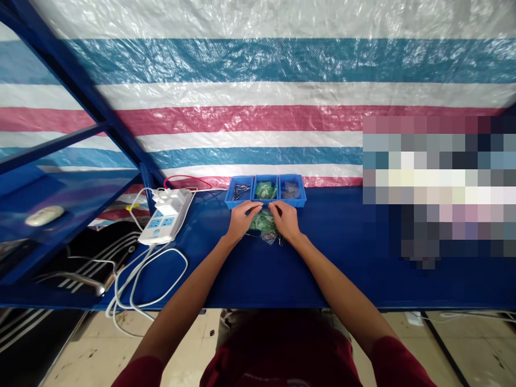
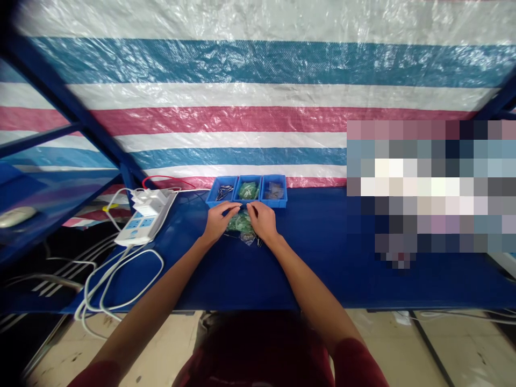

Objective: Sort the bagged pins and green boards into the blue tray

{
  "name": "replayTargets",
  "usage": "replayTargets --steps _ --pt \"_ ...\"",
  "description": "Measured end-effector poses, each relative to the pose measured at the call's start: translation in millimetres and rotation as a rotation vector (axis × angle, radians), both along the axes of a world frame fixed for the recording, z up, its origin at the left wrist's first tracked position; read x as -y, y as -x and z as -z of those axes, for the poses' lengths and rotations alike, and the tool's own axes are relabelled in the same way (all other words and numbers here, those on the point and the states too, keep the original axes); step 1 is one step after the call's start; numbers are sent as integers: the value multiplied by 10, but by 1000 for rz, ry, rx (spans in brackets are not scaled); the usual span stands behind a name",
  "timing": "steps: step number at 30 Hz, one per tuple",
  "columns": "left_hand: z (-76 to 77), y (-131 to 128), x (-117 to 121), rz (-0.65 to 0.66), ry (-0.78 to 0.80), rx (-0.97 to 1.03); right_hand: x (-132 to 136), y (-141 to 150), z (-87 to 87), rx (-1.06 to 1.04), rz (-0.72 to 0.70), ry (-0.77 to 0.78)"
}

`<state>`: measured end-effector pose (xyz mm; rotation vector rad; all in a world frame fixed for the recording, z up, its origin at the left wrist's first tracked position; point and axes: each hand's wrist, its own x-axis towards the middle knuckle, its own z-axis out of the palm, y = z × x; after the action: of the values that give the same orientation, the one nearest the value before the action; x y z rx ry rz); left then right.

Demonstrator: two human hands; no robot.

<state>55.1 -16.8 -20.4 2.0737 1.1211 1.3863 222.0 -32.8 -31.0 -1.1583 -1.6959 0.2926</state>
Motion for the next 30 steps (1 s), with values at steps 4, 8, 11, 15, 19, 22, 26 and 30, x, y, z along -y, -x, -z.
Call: replayTargets --steps 4,8,11,15,19,22,26,30 --pt "2 5 -1 -47 3 16 15 5 -4 -28 -22 -4" --pt "-12 6 0 -15 21 26 15 12 27 -21 -84 -1" --pt "-21 -3 4 -1 65 65 15 15 44 -9 -107 14" --pt "-21 -15 14 3 100 91 20 10 39 8 -134 32" --pt "-22 -16 18 16 179 155 37 5 7 37 -164 18" --pt "-22 -15 -5 51 268 281 47 5 -15 15 -160 -3" --pt "13 -33 -51 124 388 468 44 0 -13 -20 -137 9" --pt "72 -70 -73 152 440 539 28 5 14 17 -134 52"
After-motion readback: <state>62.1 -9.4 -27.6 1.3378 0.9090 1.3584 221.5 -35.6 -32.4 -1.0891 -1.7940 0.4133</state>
